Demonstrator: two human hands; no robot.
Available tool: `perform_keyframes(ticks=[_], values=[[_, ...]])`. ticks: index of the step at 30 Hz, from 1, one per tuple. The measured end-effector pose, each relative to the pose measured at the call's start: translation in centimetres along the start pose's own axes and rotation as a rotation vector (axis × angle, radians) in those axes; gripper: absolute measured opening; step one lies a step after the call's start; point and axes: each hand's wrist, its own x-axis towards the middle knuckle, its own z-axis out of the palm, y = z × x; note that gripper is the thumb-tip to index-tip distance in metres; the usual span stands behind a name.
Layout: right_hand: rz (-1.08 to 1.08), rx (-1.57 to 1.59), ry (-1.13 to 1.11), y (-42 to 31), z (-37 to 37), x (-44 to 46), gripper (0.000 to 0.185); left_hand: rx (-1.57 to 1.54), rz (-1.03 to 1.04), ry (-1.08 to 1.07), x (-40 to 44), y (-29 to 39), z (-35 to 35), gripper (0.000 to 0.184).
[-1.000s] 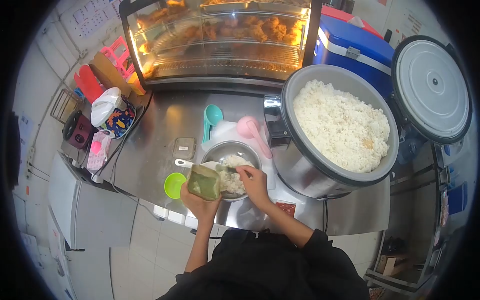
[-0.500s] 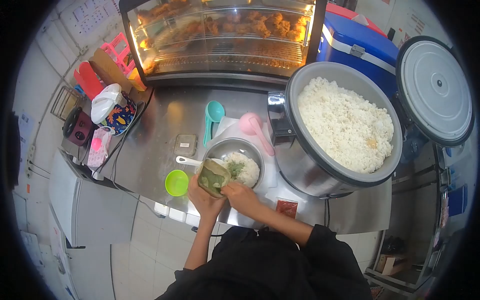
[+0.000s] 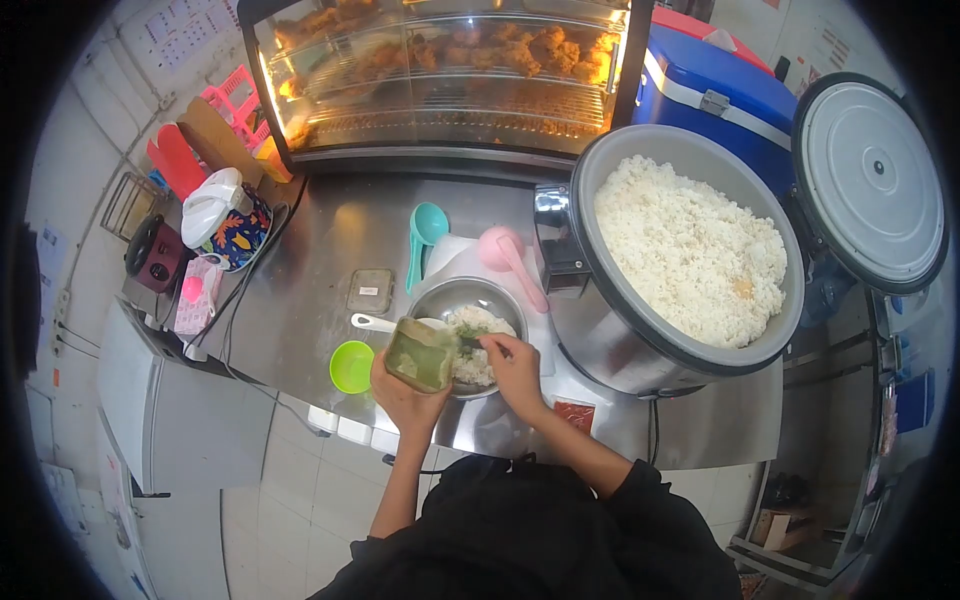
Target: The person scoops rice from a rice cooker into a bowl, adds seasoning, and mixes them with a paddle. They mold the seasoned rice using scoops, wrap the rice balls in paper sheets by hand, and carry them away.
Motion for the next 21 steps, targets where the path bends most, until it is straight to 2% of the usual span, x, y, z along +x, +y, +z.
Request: perform_keyframes(ticks=[1, 2, 4, 5, 9, 11, 12, 15, 18, 19, 20, 21], values=[[-0.135, -0.075, 0.078, -0.1, -0.1, -0.1, 0.012, 0.007, -0.032, -0.008, -0.1, -0.3, -0.3, 0.092], [-0.135, -0.076, 0.075, 0.4, -0.6, 0.2, 0.012, 0.013, -0.066, -0.017, -0.3, -0.6, -0.7, 0.092], [-0.687, -0.746, -0.13, 2.3, -2.4, 0.9, 0.018, 0.058, -0.087, -0.012, -0.7, -1.0, -1.6, 0.096], [-0.662, -0.737, -0.151, 2.9, -2.8, 0.7, 0.028, 0.103, -0.102, -0.004, -0.7, -1.1, -2.0, 0.099], [-0.717, -0.663, -0.175, 0.1, -2.1, -0.4, 0.023, 0.033, -0.196, -0.008, -1.9, -1.8, -3.5, 0.093], [-0.843, -0.514, -0.416, -2.2, -0.4, -0.6, 0.023, 0.025, -0.088, -0.02, -2.5, -1.9, -4.0, 0.097], [-0.845, -0.512, -0.424, -2.3, 0.7, -0.4, 0.023, 0.028, -0.095, -0.016, -2.9, -2.2, -4.0, 0.097], [-0.772, -0.426, -0.689, -3.6, 3.5, -0.4, 0.023, -0.535, -0.281, -0.115, -3.8, -2.7, -4.1, 0.104], [-0.711, -0.255, -0.646, -5.0, 5.0, 0.4, 0.025, -0.626, -0.347, 0.047, -4.5, -4.9, -3.7, 0.105], [-0.77, -0.317, -0.55, -5.3, 5.5, 1.6, 0.023, -0.675, -0.37, 0.114, -4.3, -6.0, -3.9, 0.106], [-0.776, -0.316, -0.565, -5.4, 6.3, 3.2, 0.023, -0.673, -0.377, 0.128, -4.0, -7.0, -4.2, 0.106], [-0.564, -0.156, -0.519, -5.2, 7.5, 5.0, 0.022, -0.659, -0.385, 0.22, -3.2, -8.0, -4.8, 0.105]])
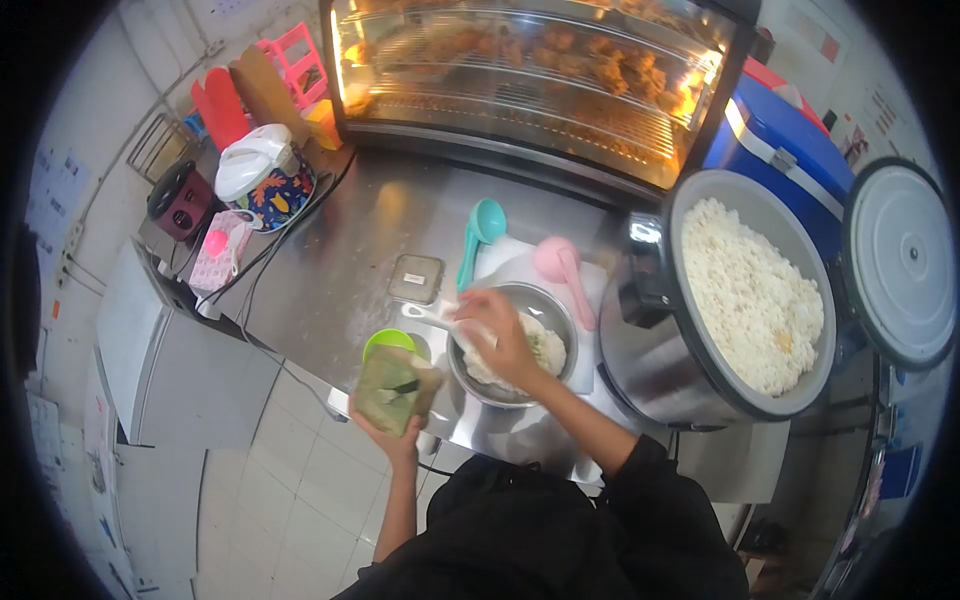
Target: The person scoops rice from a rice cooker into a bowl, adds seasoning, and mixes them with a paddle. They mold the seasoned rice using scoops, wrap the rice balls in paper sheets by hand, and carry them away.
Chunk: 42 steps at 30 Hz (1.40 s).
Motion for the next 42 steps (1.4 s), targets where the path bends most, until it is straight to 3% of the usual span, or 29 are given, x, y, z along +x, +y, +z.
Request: perform_keyframes(ticks=[1, 2, 4, 6, 7, 9, 10, 14, 16, 19, 22, 23, 29, 33, 35, 38, 40, 42], values=[[0.173, 0.185, 0.084, 1.4, 0.4, 2.1, 0.022, -0.005, 0.025, 0.088, 1.3, -0.2, -0.9, 0.105], [0.233, 0.045, 0.02, 3.1, 0.8, 4.8, 0.022, 0.138, 0.13, 0.075, 3.1, -0.5, -2.1, 0.104], [0.274, -0.091, -0.047, 8.3, 2.9, 9.4, 0.023, 0.202, 0.138, 0.038, 6.4, -2.0, -4.3, 0.106], [0.114, -0.396, -0.455, 14.4, 6.2, 13.2, 0.053, 0.341, 0.169, 0.015, 10.2, -4.2, -5.7, 0.106], [0.094, -0.397, -0.464, 15.5, 7.6, 14.3, 0.053, 0.342, 0.173, 0.035, 12.0, -5.2, -5.7, 0.106], [-0.017, -0.735, -0.555, 17.1, 11.1, 14.4, 0.096, 0.39, 0.049, -0.045, 15.4, -7.0, -6.0, 0.103], [0.089, -0.742, -0.685, 17.0, 12.2, 15.0, 0.118, 0.397, 0.041, -0.028, 16.9, -7.5, -5.9, 0.103], [0.001, -0.764, -0.702, 16.9, 13.1, 16.2, 0.112, 0.421, -0.042, -0.169, 20.5, -8.9, -3.6, 0.096], [0.321, -0.669, -0.409, 16.3, 12.5, 16.8, 0.109, 0.337, -0.112, -0.271, 20.8, -9.3, -2.7, 0.093], [0.199, -0.543, -0.32, 13.4, 12.7, 17.9, 0.109, 0.225, -0.012, -0.389, 21.1, -11.6, -0.8, 0.096], [0.299, -0.604, -0.575, 10.0, 15.1, 16.8, 0.111, 0.318, -0.057, -0.416, 20.7, -12.1, 1.3, 0.099], [0.312, -0.613, -0.569, 9.5, 15.8, 16.4, 0.111, 0.436, -0.044, -0.429, 20.6, -11.8, 1.9, 0.1], [0.402, -0.847, -0.433, 8.3, 19.6, 14.7, 0.116, 0.427, 0.103, -0.392, 20.4, -12.9, 2.2, 0.104], [0.484, -0.941, -0.392, 8.1, 19.3, 14.5, 0.119, 0.343, -0.016, -0.434, 19.9, -12.4, 2.7, 0.108], [0.517, -0.972, -0.362, 8.0, 19.4, 14.5, 0.119, 0.42, 0.039, -0.346, 19.6, -13.7, 2.8, 0.11], [0.675, -0.935, -0.374, 8.2, 20.2, 14.1, 0.116, 0.468, 0.166, -0.387, 19.8, -14.0, 2.5, 0.109], [0.651, -1.089, -0.27, 8.5, 22.1, 14.0, 0.117, 0.395, 0.11, -0.43, 19.9, -15.7, 2.2, 0.11], [0.669, -1.108, -0.019, 11.8, 24.8, 14.2, 0.109, 0.322, 0.049, -0.489, 19.9, -17.1, 2.1, 0.111]])
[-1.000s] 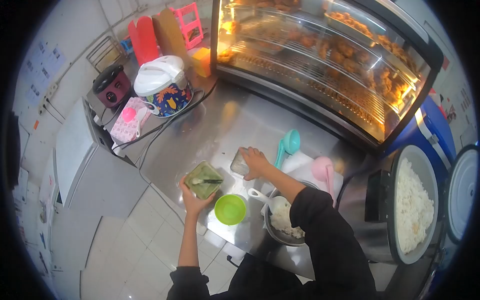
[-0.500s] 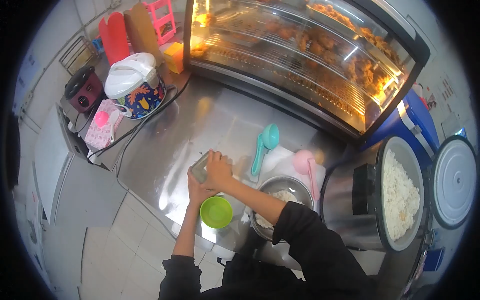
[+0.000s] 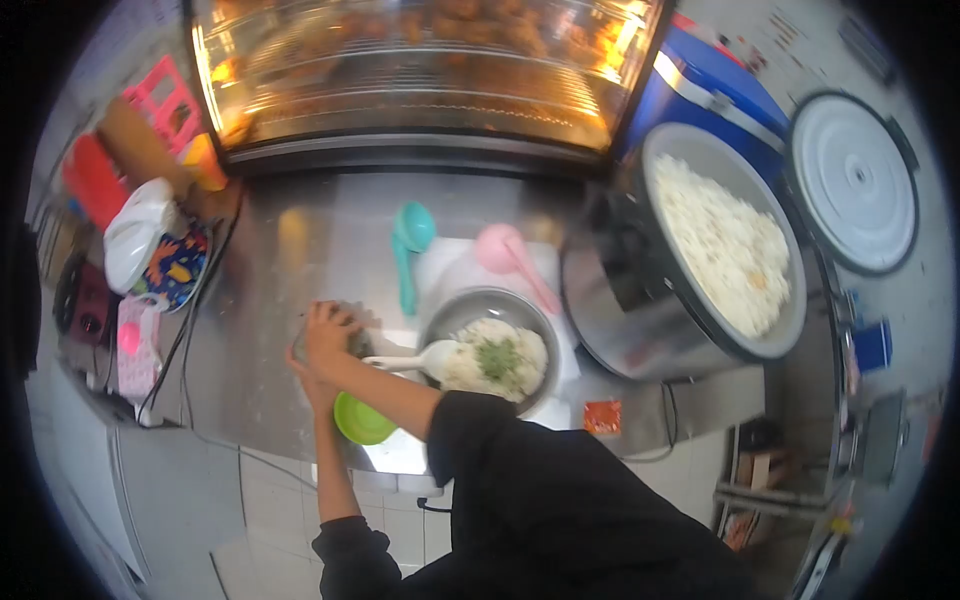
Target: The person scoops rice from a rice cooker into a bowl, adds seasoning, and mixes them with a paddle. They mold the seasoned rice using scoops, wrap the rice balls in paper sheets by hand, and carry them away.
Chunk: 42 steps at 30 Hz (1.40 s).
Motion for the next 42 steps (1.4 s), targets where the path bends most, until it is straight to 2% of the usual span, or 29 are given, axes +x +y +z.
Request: perform_keyframes(ticks=[2, 3, 5, 6, 8, 11, 12, 14, 15, 16, 17, 18, 19, 20, 21, 22, 24, 26, 28, 30, 31, 34, 35, 37, 39, 41, 42], values=[[0.01, 0.048, -0.141, 0.5, -3.1, -0.1, 0.094, -0.031, 0.065, 0.072, 0.1, -1.1, 0.4, 0.104], [0.045, 0.048, -0.146, 0.9, -3.8, -0.2, 0.094, -0.039, 0.072, 0.038, 0.0, -1.0, 0.8, 0.104], [0.008, 0.09, -0.21, 0.9, -4.5, -0.2, 0.078, -0.008, 0.044, 0.083, 0.1, -0.4, 0.5, 0.104], [0.026, 0.096, -0.211, 0.7, -4.0, -0.2, 0.078, -0.008, 0.05, 0.065, 0.2, 0.0, 0.2, 0.104], [0.005, 0.244, -0.06, 0.6, -2.7, -0.2, 0.074, 0.006, 0.125, 0.079, 0.1, 0.5, 0.3, 0.104], [0.092, 0.313, 0.04, -0.1, -0.8, -0.2, 0.07, -0.051, 0.111, 0.001, 0.2, -2.3, 0.4, 0.101], [0.107, 0.315, 0.039, 0.6, -1.7, -0.3, 0.07, -0.05, 0.114, -0.014, 0.2, -2.4, 0.8, 0.101], [0.133, 0.361, -0.121, 1.8, -4.8, -0.6, 0.067, 0.013, 0.176, -0.03, 0.4, -2.8, 0.2, 0.101], [0.116, 0.34, -0.114, 1.9, -4.4, -0.5, 0.086, 0.188, 0.264, -0.084, 0.6, -3.8, -0.1, 0.102], [0.088, 0.326, -0.106, 1.6, -3.6, -0.2, 0.107, 0.251, 0.246, -0.072, 0.6, -4.4, -0.1, 0.105], [0.048, 0.335, -0.131, 1.5, -3.5, 0.0, 0.099, 0.314, 0.228, -0.062, 0.6, -5.1, -0.1, 0.107], [0.026, 0.32, -0.074, 1.1, -2.1, 0.1, 0.088, 0.253, 0.113, 0.027, -0.1, -4.8, 0.6, 0.109], [0.006, 0.302, -0.016, 0.6, -0.6, 0.1, 0.078, 0.253, 0.165, -0.006, 0.4, -6.5, 0.6, 0.114], [-0.057, 0.37, -0.097, 1.6, -1.9, -0.2, 0.084, 0.267, 0.015, -0.052, 0.2, -6.8, 0.9, 0.119], [-0.127, 0.215, -0.142, 2.1, -2.5, -0.4, 0.09, 0.19, -0.04, -0.058, 0.3, -2.4, 0.3, 0.124], [-0.16, 0.258, -0.172, 2.7, -2.6, -0.3, 0.098, 0.197, 0.076, -0.03, 0.2, -3.1, 0.5, 0.126], [-0.197, 0.255, -0.244, 3.0, -3.2, -0.1, 0.11, 0.285, 0.217, -0.021, 0.3, -1.1, -0.1, 0.117], [-0.208, 0.22, -0.329, 2.7, -3.5, 0.0, 0.12, 0.274, 0.247, -0.007, 0.4, 0.9, -0.9, 0.11], [-0.253, 0.197, -0.346, 2.4, -4.8, 0.2, 0.123, 0.052, 0.158, 0.071, -0.1, 1.6, -2.3, 0.104], [-0.188, 0.169, -0.52, 2.3, -5.6, 0.8, 0.123, -0.066, -0.067, -0.09, -1.5, 2.8, -3.6, 0.091], [-0.232, 0.153, -0.516, 2.5, -5.9, 1.2, 0.123, -0.066, -0.077, -0.044, -2.7, 3.7, -4.5, 0.091], [-0.254, 0.275, -0.547, 3.1, -6.5, 2.1, 0.123, 0.089, -0.08, 0.181, -7.1, 4.2, -8.6, 0.058], [-0.26, 0.238, -0.499, 3.4, -7.0, 2.5, 0.12, 0.204, -0.038, 0.224, -7.6, 3.7, -10.5, 0.049], [-0.241, 0.213, -0.434, 3.0, -8.8, 1.6, 0.117, 0.32, -0.093, 0.273, -7.4, 2.4, -14.9, 0.038], [-0.555, 0.445, -0.108, 2.9, -12.7, -2.0, 0.099, 0.44, -0.068, 0.357, -5.1, -1.3, -19.5, 0.034], [-0.835, 0.824, -0.032, 4.0, -15.2, -6.2, 0.076, 0.517, -0.095, 0.419, -1.6, -4.0, -23.9, 0.034], [-0.8, 0.894, -0.054, 4.5, -16.7, -9.3, 0.055, 0.503, -0.129, 0.419, 1.0, -5.5, -26.1, 0.035]])
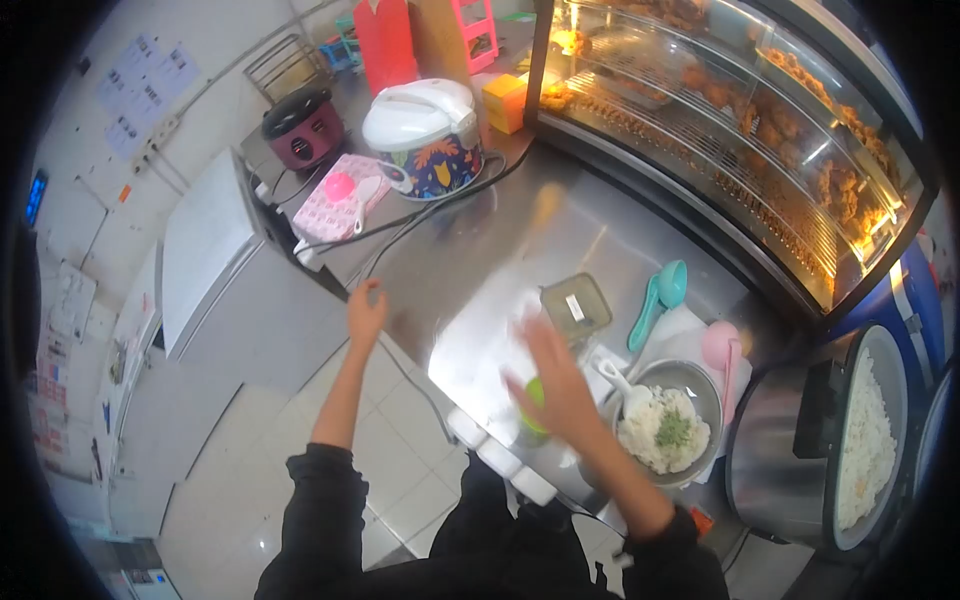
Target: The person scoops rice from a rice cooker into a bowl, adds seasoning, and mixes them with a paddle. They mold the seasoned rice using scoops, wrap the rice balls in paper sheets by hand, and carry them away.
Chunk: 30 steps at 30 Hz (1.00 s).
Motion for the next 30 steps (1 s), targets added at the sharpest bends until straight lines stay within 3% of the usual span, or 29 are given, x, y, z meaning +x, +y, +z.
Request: perform_keyframes(ticks=[3, 5, 6, 7, 8, 9, 11, 13, 14, 15, 16, 17, 19, 23, 24, 25, 26, 28, 29, 30], values=[[-0.152, -0.038, -0.035, -1.9, 2.1, -6.6, 0.032, 0.111, 0.014, 0.052, 9.3, -6.8, 2.3, 0.039], [0.034, -0.027, -0.1, -2.8, 4.2, -10.1, 0.024, 0.307, 0.117, -0.038, 14.6, -10.5, 3.5, 0.052], [0.143, -0.073, -0.046, -4.0, 4.9, -10.8, 0.024, 0.158, -0.058, -0.151, 16.7, -11.5, 4.2, 0.057], [0.224, -0.085, -0.1, -5.1, 5.5, -11.2, 0.021, 0.453, 0.309, -0.027, 20.4, -19.8, 8.3, 0.057], [0.302, -0.087, -0.149, -6.2, 6.0, -11.8, 0.018, 0.568, 0.36, -0.301, 24.9, -24.6, 10.2, 0.059], [0.396, -0.121, -0.09, -7.2, 6.4, -12.6, 0.018, 0.411, 0.381, -0.219, 24.8, -20.9, 9.1, 0.061], [0.589, -0.203, 0.049, -8.0, 7.2, -13.9, 0.02, 0.285, -0.01, -0.415, 26.7, -18.4, 9.2, 0.062], [1.074, -0.174, 0.426, -6.5, 8.3, -17.4, 0.019, 0.162, 0.129, -0.402, 28.1, -21.6, 11.4, 0.062], [1.234, 0.038, 0.696, -4.5, 7.9, -19.8, 0.024, 0.203, 0.186, -0.329, 27.3, -20.4, 11.4, 0.062], [1.361, 0.262, 0.967, -2.5, 6.7, -21.5, 0.029, 0.241, 0.238, -0.247, 25.8, -18.4, 10.6, 0.062], [1.385, 0.259, 1.017, -1.3, 5.3, -21.6, 0.032, 0.193, 0.278, -0.167, 23.5, -15.8, 9.5, 0.059], [1.404, 0.258, 1.061, 0.0, 3.8, -21.4, 0.035, 0.146, 0.312, -0.08, 20.5, -13.0, 8.2, 0.057], [1.392, 0.711, 1.178, 3.0, 1.3, -22.0, 0.041, 0.07, 0.516, -0.002, 14.8, -7.6, 5.4, 0.051], [1.373, 0.641, 1.193, 6.5, 1.3, -22.4, 0.047, -0.137, 0.536, -0.088, -0.2, 0.7, 2.2, 0.042], [1.43, 0.26, 1.176, 7.5, 1.9, -23.4, 0.05, -0.365, 0.362, -0.18, -5.1, 4.2, 1.1, 0.038], [1.447, -0.12, 1.139, 8.0, 2.1, -23.9, 0.054, -0.359, 0.413, -0.279, -9.2, 7.5, -0.5, 0.036], [1.15, -0.33, 1.247, 5.1, 1.6, -21.1, 0.053, -0.367, 0.424, -0.351, -13.2, 8.9, -0.8, 0.035], [0.76, -0.567, 0.888, 3.5, 0.1, -17.4, 0.053, -0.511, 0.348, -0.532, -20.7, 12.8, -0.4, 0.032], [0.654, -0.332, 0.767, 4.1, -0.1, -15.5, 0.053, -0.628, 0.17, -0.67, -23.5, 15.8, -0.8, 0.029], [0.628, -0.407, 0.569, 4.4, -0.4, -13.2, 0.055, -0.615, 0.128, -0.716, -25.8, 18.4, -1.0, 0.027]])
